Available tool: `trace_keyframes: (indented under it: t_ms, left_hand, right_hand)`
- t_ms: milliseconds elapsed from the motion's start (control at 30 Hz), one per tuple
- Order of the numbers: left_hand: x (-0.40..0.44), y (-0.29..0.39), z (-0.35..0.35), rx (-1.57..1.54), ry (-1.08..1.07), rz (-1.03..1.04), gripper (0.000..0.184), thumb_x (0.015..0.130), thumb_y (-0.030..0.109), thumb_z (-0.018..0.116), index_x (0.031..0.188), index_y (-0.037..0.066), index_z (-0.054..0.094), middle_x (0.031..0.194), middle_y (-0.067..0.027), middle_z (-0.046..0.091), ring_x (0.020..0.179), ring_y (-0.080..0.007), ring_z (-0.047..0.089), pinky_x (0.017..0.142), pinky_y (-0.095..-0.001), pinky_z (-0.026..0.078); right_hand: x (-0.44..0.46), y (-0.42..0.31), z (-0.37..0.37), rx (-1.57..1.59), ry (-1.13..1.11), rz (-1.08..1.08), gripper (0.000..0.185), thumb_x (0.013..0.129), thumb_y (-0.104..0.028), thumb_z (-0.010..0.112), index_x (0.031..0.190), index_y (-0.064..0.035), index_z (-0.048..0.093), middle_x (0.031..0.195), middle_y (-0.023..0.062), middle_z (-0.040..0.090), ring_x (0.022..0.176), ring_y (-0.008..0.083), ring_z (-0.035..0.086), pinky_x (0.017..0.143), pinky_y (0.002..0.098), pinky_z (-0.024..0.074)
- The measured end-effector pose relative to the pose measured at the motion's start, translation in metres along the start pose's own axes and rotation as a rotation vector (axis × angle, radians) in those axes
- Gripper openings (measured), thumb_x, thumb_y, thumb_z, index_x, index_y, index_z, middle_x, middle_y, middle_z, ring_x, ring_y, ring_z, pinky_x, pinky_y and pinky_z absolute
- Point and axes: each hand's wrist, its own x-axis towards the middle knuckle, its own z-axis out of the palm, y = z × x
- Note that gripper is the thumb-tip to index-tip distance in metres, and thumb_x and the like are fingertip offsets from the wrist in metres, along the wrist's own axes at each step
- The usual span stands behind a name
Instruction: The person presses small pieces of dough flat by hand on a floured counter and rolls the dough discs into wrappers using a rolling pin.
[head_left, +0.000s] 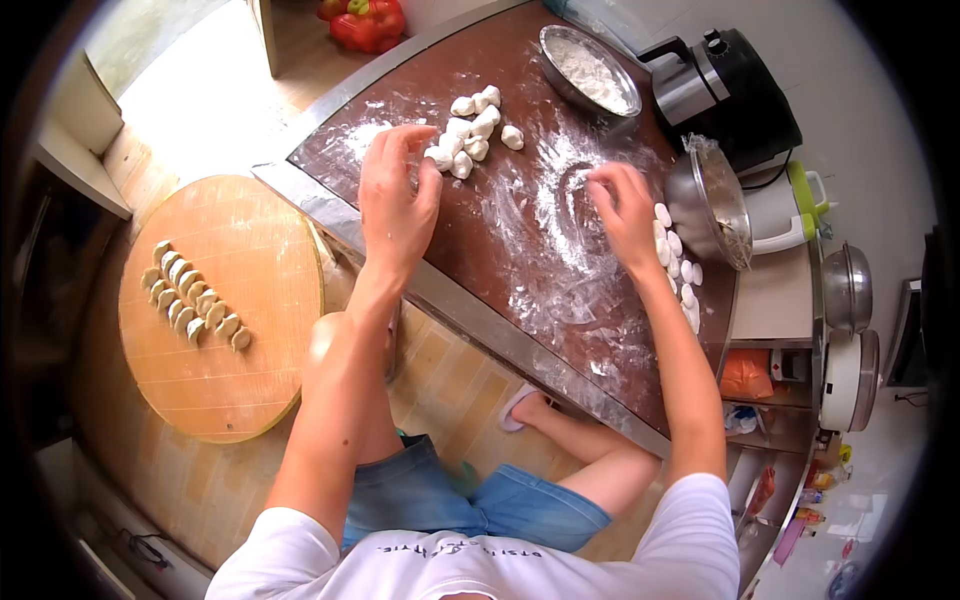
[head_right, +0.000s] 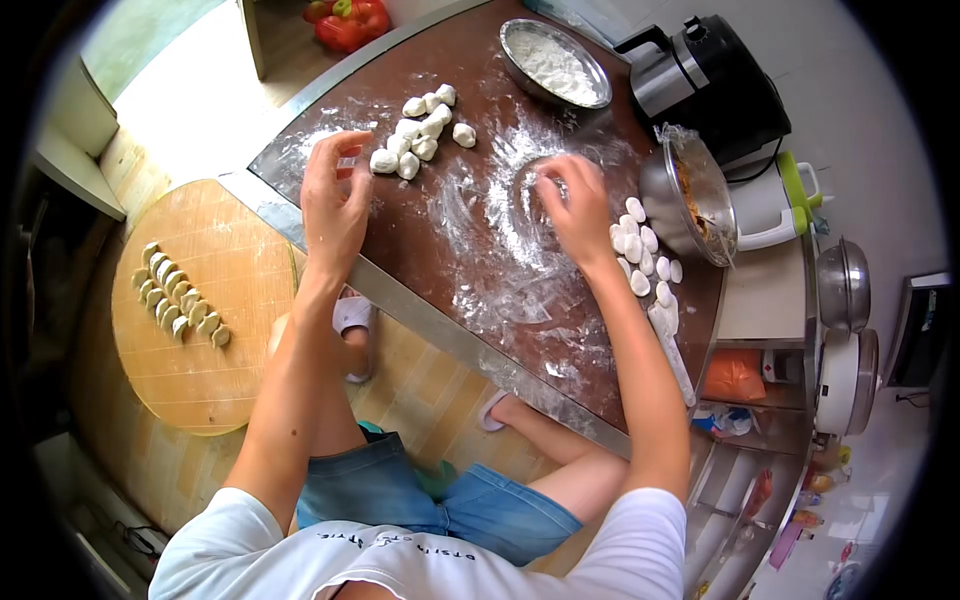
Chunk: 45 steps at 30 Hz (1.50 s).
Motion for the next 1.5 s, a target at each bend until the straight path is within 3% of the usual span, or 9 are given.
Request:
trace_keyframes:
  t_ms: [100,367,600,700,1133,1233,1333,1367,1500]
  left_hand:
    - [0.000,0.003,0.000,0.043,-0.034,-0.040,0.024,0.083,-0.003,0.053,0.105,0.003,0.060,0.104,-0.0093,0.059,0.095,-0.0201,0.059,0.077,-0.0300,0.050]
    - [-0.002,0.001,-0.001,-0.016,-0.002,0.020,0.024,0.077,-0.002,0.056,0.100,0.003,0.059,0.094,-0.0117,0.059,0.090,-0.0272,0.058,0.081,-0.0365,0.045]
    - [-0.006,0.004,0.003,-0.039,-0.026,0.001,0.021,0.079,0.001,0.056,0.100,0.004,0.061,0.093,-0.0108,0.060,0.089,-0.0256,0.059,0.079,-0.0363,0.046]
    - [-0.006,0.000,0.003,-0.043,-0.011,0.028,0.022,0.079,0.001,0.056,0.099,0.004,0.062,0.093,-0.0101,0.060,0.087,-0.0230,0.060,0.074,-0.0333,0.047]
    - [-0.007,-0.003,0.006,-0.023,-0.020,0.056,0.021,0.080,0.002,0.056,0.101,0.003,0.061,0.094,-0.0110,0.060,0.087,-0.0238,0.060,0.074,-0.0333,0.048]
    - [-0.007,0.000,0.005,-0.045,-0.030,0.028,0.021,0.080,0.002,0.056,0.101,0.003,0.061,0.094,-0.0111,0.059,0.087,-0.0237,0.060,0.074,-0.0335,0.048]
    - [-0.008,0.002,0.007,-0.058,-0.039,0.012,0.021,0.080,0.002,0.056,0.101,0.004,0.061,0.094,-0.0109,0.059,0.086,-0.0233,0.060,0.073,-0.0335,0.048]
    - [-0.009,0.001,0.008,-0.049,-0.035,0.016,0.022,0.080,0.002,0.056,0.101,0.004,0.062,0.094,-0.0109,0.059,0.086,-0.0232,0.060,0.073,-0.0335,0.048]
    - [-0.009,-0.002,0.004,-0.014,-0.023,0.051,0.023,0.080,0.001,0.056,0.101,0.004,0.062,0.094,-0.0105,0.059,0.086,-0.0229,0.060,0.073,-0.0335,0.048]
  right_hand:
    - [0.068,-0.014,0.059,0.117,-0.210,0.019,0.037,0.081,-0.024,0.065,0.114,-0.0073,0.058,0.098,0.0164,0.059,0.092,0.0289,0.058,0.081,0.0372,0.0467]
    - [0.011,-0.034,0.004,0.129,-0.411,0.275,0.026,0.073,-0.012,0.075,0.095,-0.0027,0.065,0.078,0.0053,0.060,0.067,0.0130,0.058,0.065,0.0265,0.0483]
    - [-0.049,-0.042,0.002,0.590,-0.288,0.488,0.024,0.074,-0.008,0.074,0.096,-0.0043,0.064,0.091,0.0047,0.061,0.077,0.0125,0.060,0.075,0.0264,0.0497]
    - [-0.064,-0.019,-0.007,-0.008,-0.228,0.060,0.029,0.076,-0.016,0.073,0.101,-0.0061,0.062,0.095,0.0066,0.060,0.084,0.0225,0.060,0.084,0.0309,0.0462]
    - [-0.058,-0.048,-0.006,0.151,-0.321,0.338,0.025,0.076,-0.018,0.075,0.097,-0.0056,0.068,0.091,0.0074,0.060,0.076,0.0160,0.059,0.069,0.0288,0.0491]
    - [-0.056,-0.042,-0.014,0.132,-0.382,0.298,0.028,0.082,-0.025,0.069,0.103,-0.0062,0.067,0.101,0.0092,0.060,0.096,0.0206,0.056,0.080,0.0345,0.0473]
    - [-0.030,-0.043,-0.001,-0.125,-0.077,0.048,0.046,0.092,-0.044,0.053,0.119,-0.0082,0.060,0.121,0.0143,0.052,0.118,0.0279,0.043,0.097,0.0436,0.0378]
    - [-0.020,-0.050,0.014,-0.061,-0.120,0.095,0.068,0.094,-0.061,0.028,0.137,-0.0095,0.041,0.140,0.0179,0.035,0.133,0.0345,0.025,0.110,0.0507,0.0195]
    - [-0.031,-0.034,0.061,-0.199,-0.228,0.125,0.088,0.086,-0.075,0.015,0.147,-0.0114,0.018,0.152,0.0183,0.016,0.142,0.0342,0.007,0.113,0.0562,0.0022]
